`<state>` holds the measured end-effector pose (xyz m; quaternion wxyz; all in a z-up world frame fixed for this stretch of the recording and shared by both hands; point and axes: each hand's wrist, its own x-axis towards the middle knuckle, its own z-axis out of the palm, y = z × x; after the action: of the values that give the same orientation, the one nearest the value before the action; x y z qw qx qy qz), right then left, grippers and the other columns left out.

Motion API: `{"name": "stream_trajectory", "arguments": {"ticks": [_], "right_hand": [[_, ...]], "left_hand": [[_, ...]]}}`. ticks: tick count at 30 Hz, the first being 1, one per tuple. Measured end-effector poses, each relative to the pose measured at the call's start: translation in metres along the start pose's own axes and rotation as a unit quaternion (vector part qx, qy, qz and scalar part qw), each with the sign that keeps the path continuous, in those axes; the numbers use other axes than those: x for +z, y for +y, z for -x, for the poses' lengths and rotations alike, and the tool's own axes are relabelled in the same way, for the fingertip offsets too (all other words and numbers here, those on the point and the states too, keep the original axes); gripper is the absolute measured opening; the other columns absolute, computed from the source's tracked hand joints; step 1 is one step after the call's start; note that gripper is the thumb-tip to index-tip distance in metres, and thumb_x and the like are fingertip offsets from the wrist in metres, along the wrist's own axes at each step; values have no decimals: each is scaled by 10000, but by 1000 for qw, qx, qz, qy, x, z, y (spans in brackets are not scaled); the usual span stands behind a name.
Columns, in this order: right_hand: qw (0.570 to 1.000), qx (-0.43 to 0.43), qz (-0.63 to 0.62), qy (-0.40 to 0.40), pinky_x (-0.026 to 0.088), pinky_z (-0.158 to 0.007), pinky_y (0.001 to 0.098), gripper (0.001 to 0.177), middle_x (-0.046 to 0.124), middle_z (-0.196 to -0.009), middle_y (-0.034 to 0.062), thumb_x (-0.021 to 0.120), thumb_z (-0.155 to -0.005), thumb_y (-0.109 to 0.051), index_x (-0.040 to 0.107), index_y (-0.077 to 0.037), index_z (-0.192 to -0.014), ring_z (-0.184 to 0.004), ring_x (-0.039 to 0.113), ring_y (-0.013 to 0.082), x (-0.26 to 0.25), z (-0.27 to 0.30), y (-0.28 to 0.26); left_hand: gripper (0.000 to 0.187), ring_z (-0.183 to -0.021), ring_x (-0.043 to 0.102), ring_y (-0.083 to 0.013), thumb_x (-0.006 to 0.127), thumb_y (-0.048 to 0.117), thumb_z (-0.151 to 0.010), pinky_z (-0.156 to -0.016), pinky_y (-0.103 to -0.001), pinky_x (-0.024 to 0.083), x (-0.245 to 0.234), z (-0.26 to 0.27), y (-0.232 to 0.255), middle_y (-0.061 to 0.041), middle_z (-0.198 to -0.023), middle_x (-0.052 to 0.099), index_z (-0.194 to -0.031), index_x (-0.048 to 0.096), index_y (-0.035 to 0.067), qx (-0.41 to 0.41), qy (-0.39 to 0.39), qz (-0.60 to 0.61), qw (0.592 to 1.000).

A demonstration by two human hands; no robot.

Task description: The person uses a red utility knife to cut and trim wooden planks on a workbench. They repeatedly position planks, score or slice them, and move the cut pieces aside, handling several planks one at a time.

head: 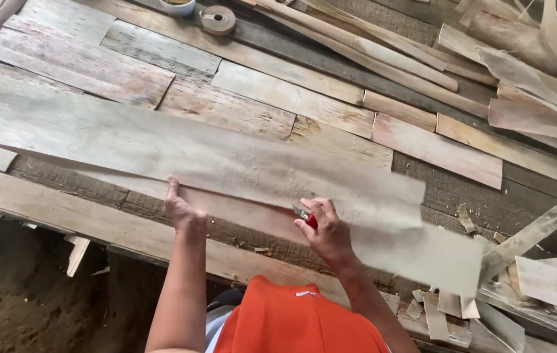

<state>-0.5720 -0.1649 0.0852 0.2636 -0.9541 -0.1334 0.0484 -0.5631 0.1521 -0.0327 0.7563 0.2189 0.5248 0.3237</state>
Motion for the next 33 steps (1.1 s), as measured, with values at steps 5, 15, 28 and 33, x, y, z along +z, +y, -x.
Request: {"name": "stream_trajectory", "arguments": {"ticks": [5,15,28,33], "right_hand": [[995,22,77,-61,629,-838,562,481,524,-1341,4,734,-901,-410,590,-288,-1343,-968,725,401,41,-9,7],[985,30,143,-96,643,-784,558,435,507,-1258,-41,706,-912,-365,595,-269,-1321,-853,753,374,68,-19,4],[992,-16,105,-67,638,-841,503,470,568,-1231,-58,724,-846,-318,622,-291,-1304,-918,749,324,73,-19,8],[984,52,97,-142,605,-899,535,448,546,-1252,-63,699,-893,-319,598,-325,-1329,-971,743,342,76,-10,34]], "left_hand": [[461,-910,764,-232,858,402,-828,-797,-395,638,-14,-44,-13,-112,-1022,737,-1123,699,85,-26,-18,-4,1000],[562,-1053,742,-301,872,352,-875,-947,-482,602,-43,-111,-46,-225,-1126,727,-1221,637,-23,2,-17,-37,999],[563,-977,790,-286,949,429,-791,-882,-446,638,-36,-136,25,-195,-1020,759,-1117,728,26,55,-28,-83,995],[659,-1451,359,-471,780,133,-1005,-1236,-545,305,-24,-79,22,-334,-1494,372,-1460,321,2,215,8,-248,945]]}}
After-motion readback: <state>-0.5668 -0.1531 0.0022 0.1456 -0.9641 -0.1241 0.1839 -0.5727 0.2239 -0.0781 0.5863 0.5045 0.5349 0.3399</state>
